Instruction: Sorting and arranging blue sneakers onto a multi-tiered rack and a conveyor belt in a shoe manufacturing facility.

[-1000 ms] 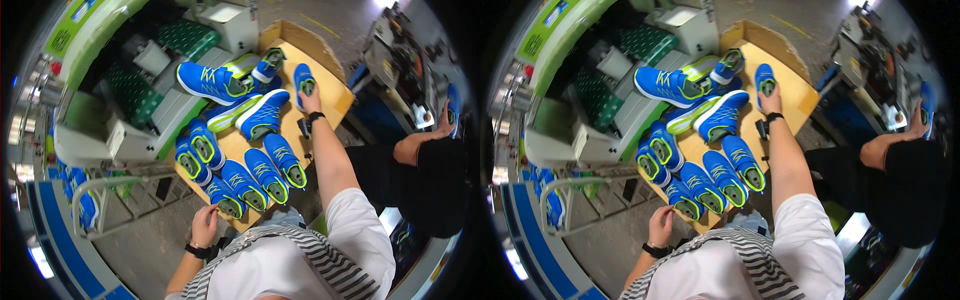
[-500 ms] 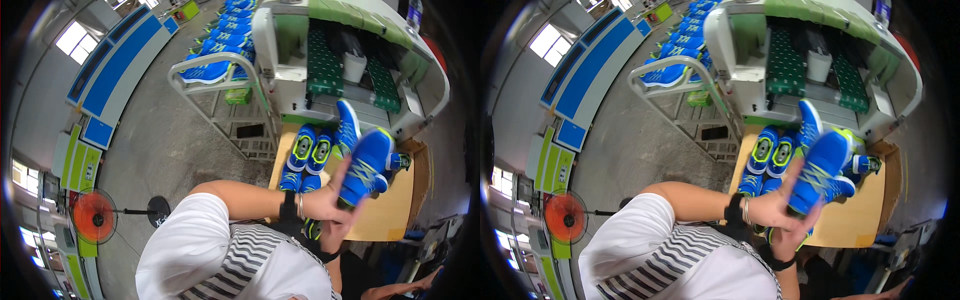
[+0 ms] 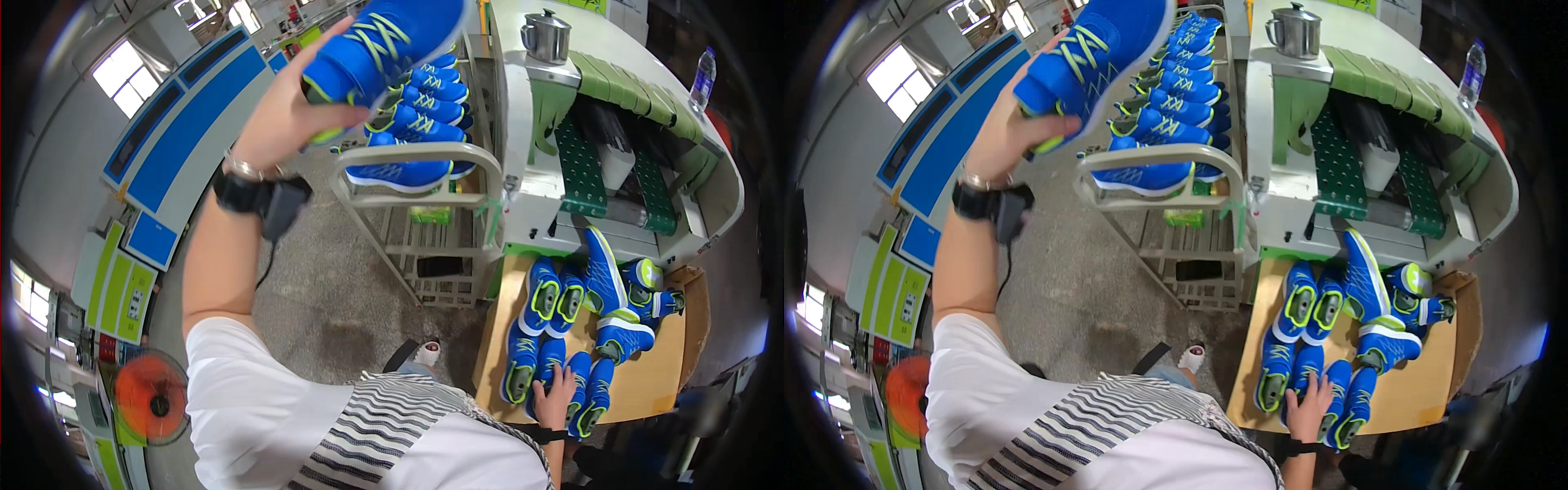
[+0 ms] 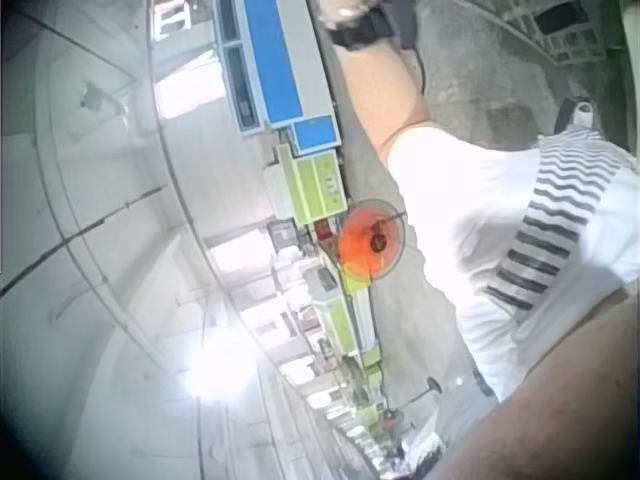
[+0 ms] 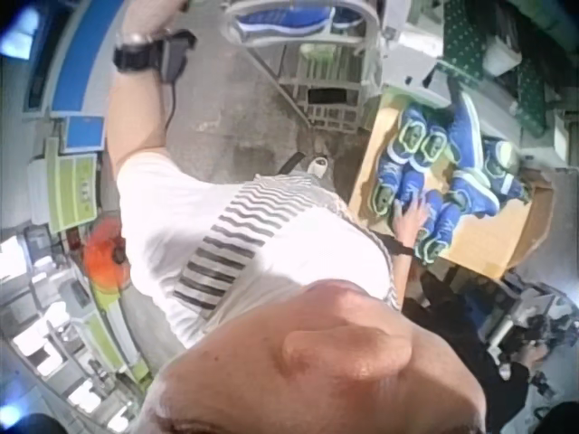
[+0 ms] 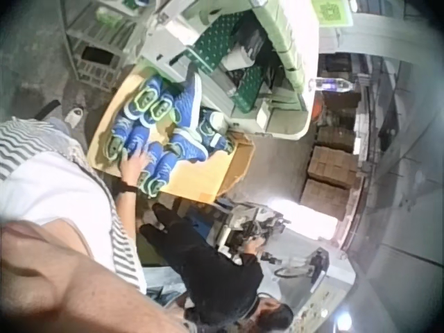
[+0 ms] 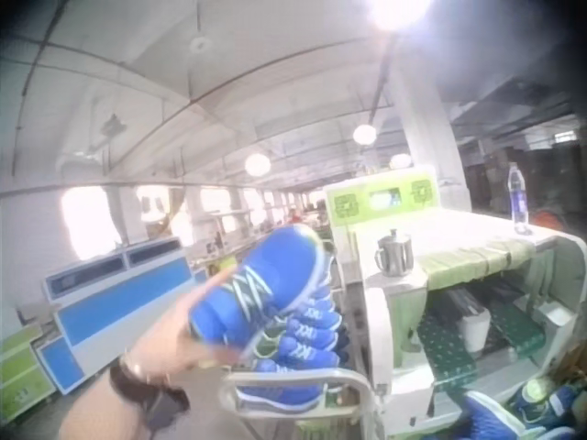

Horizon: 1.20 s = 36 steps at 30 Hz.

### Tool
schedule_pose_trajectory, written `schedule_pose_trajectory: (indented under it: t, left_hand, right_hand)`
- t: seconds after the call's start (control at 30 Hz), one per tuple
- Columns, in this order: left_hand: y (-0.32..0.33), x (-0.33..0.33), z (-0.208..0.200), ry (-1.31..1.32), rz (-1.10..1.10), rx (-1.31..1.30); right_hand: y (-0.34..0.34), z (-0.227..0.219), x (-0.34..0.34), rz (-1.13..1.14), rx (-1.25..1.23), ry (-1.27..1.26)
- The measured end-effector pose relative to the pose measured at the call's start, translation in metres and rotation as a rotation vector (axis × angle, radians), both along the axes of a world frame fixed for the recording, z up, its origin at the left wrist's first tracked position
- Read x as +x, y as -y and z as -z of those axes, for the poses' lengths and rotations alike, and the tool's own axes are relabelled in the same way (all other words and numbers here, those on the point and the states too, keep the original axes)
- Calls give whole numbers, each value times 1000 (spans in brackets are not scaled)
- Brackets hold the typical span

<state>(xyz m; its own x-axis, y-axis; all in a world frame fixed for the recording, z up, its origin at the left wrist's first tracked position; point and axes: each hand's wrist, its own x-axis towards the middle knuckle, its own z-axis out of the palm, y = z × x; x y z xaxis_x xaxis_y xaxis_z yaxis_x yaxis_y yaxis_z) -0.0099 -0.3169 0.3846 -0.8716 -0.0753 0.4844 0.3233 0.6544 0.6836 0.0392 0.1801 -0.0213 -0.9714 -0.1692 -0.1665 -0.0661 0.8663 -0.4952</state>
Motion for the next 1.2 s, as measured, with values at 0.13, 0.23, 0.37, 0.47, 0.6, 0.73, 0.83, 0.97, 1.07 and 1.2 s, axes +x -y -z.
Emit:
schedule_pose_trajectory:
  t: [0.13, 0.23, 0.37, 0.47, 0.6, 0.73, 0.83, 0.97, 1.07, 1.2]
  left_hand:
    - [114, -60, -5, 19, -110, -159]
    - [175, -125, 11, 7, -245, -373]
    - [217, -196, 29, 103, -229, -402]
    - [234, -244, 43, 131, -169, -381]
    - [245, -298, 46, 76, -172, -482]
    - [251, -346, 52, 65, -99, -464]
    - [264, -374, 69, 146, -144, -540]
    - [292, -407, 113, 246, -250, -536]
    - [314, -419, 116, 283, 2, -346]
    - [286, -420, 131, 227, -151, -550]
  right_hand:
    - [18, 22, 2, 146, 93, -97]
    - [34, 24, 10, 258, 178, -96]
    - [39, 37, 23, 348, 164, -143]
    - [46, 35, 26, 376, 218, -127]
    - [45, 37, 26, 395, 203, -111]
    - [45, 38, 29, 433, 231, -73]
    - [49, 34, 29, 428, 232, -71]
    - [56, 27, 24, 458, 221, -51]
    - [52, 33, 24, 462, 220, -78]
    - [52, 31, 28, 480, 233, -49]
